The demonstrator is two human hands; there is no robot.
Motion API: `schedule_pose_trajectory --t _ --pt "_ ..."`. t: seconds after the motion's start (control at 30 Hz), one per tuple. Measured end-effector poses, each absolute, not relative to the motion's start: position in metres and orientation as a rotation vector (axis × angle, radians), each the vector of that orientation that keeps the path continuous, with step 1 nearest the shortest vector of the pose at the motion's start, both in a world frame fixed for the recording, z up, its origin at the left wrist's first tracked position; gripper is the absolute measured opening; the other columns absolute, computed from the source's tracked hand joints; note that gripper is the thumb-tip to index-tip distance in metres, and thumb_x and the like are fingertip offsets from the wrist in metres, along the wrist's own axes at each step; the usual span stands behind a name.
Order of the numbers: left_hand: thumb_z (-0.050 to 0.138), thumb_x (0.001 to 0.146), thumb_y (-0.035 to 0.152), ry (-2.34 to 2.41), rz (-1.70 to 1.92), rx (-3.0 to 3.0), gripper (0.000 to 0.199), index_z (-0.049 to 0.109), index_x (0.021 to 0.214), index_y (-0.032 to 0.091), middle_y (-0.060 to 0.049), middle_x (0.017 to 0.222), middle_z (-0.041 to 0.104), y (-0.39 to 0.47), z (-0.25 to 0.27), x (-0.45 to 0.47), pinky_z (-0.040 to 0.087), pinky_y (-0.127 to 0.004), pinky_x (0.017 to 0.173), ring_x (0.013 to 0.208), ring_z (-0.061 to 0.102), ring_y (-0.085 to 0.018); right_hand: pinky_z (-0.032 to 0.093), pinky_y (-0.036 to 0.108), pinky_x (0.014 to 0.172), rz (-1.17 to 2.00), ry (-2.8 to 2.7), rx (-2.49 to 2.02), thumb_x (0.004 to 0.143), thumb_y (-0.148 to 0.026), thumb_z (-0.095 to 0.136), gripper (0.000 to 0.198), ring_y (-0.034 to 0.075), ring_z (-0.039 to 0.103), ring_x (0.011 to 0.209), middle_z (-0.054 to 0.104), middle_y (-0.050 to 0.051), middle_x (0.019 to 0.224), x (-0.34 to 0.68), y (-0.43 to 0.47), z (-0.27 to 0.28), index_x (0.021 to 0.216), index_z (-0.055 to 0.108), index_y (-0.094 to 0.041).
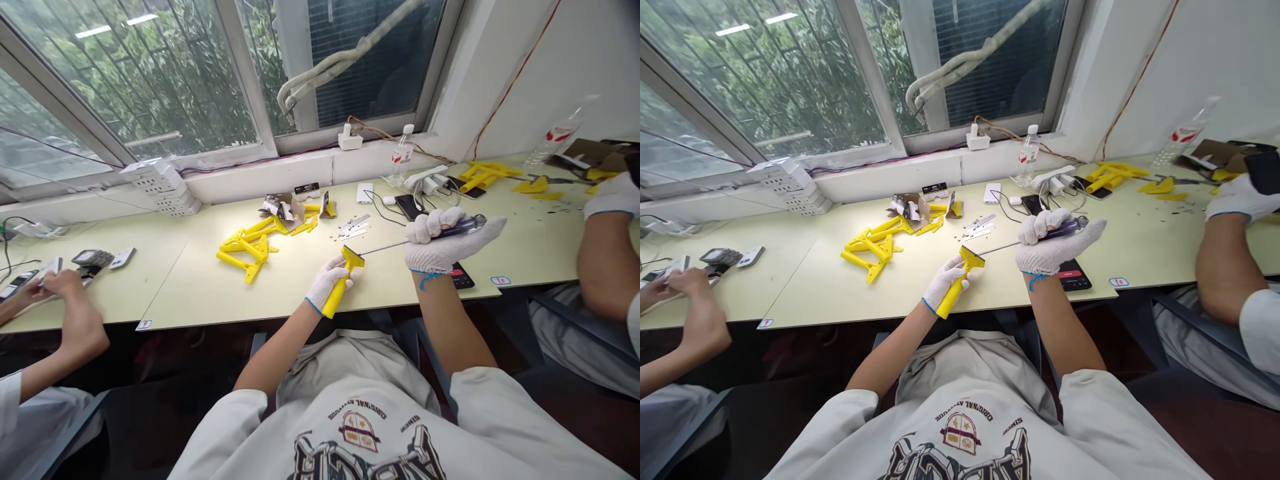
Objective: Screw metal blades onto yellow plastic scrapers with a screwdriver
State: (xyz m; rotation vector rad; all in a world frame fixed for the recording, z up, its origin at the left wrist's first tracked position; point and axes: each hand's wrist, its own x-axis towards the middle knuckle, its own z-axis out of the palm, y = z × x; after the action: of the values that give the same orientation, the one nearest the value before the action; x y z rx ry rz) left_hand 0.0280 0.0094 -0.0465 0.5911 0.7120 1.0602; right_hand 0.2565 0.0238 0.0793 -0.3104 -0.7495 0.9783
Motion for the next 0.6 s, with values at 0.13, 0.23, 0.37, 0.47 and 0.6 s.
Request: schedule_pose_trajectory --t 0.13,0.23,0.37,0.47,0.6 --pt "0.082 0.07 0.009 0.705 1.057 0.585 0.065 0.062 0.131 0.015 -0.014 0.127 0.072 0.009 -0.046 0.028 0.052 -0.024 0.062 0.077 0.072 -0.014 0.017 0.029 0.041 0.814 -0.862 -0.404 0.101 -0.078 0.053 0.07 0.008 0.017 0.042 0.016 -0.006 0.056 0.25 0.023 0.077 0.072 0.021 -0.023" --pt "0.081 0.071 0.009 0.694 1.052 0.608 0.064 0.065 0.132 0.015 -0.015 0.13 0.072 0.009 -0.047 0.028 0.053 -0.024 0.062 0.078 0.071 -0.014 0.02 0.029 0.042 0.766 -0.924 -0.517 0.097 -0.086 0.052 0.076 0.008 0.016 0.043 0.014 -0.006 0.056 0.247 0.022 0.077 0.072 0.017 -0.023" --pt "0.081 0.071 0.009 0.689 1.048 0.611 0.064 0.067 0.132 0.016 -0.015 0.13 0.072 0.009 -0.047 0.028 0.052 -0.024 0.061 0.079 0.071 -0.014 0.021 0.03 0.041 0.738 -0.967 -0.545 0.091 -0.096 0.048 0.081 0.009 0.016 0.041 0.014 -0.006 0.055 0.247 0.025 0.074 0.072 0.016 -0.024" --pt "0.08 0.07 0.008 0.675 1.038 0.616 0.066 0.067 0.135 0.015 -0.016 0.133 0.072 0.008 -0.045 0.027 0.05 -0.023 0.06 0.078 0.07 -0.013 0.022 0.03 0.04 0.724 -0.975 -0.545 0.088 -0.101 0.041 0.082 0.009 0.017 0.041 0.015 -0.006 0.055 0.246 0.027 0.071 0.072 0.017 -0.024" --pt "0.08 0.07 0.009 0.658 1.025 0.635 0.071 0.066 0.14 0.015 -0.016 0.135 0.071 0.007 -0.041 0.027 0.049 -0.023 0.059 0.078 0.069 -0.013 0.023 0.03 0.041 0.688 -0.983 -0.603 0.089 -0.1 0.031 0.079 0.01 0.019 0.042 0.015 -0.005 0.056 0.243 0.026 0.071 0.073 0.018 -0.024"
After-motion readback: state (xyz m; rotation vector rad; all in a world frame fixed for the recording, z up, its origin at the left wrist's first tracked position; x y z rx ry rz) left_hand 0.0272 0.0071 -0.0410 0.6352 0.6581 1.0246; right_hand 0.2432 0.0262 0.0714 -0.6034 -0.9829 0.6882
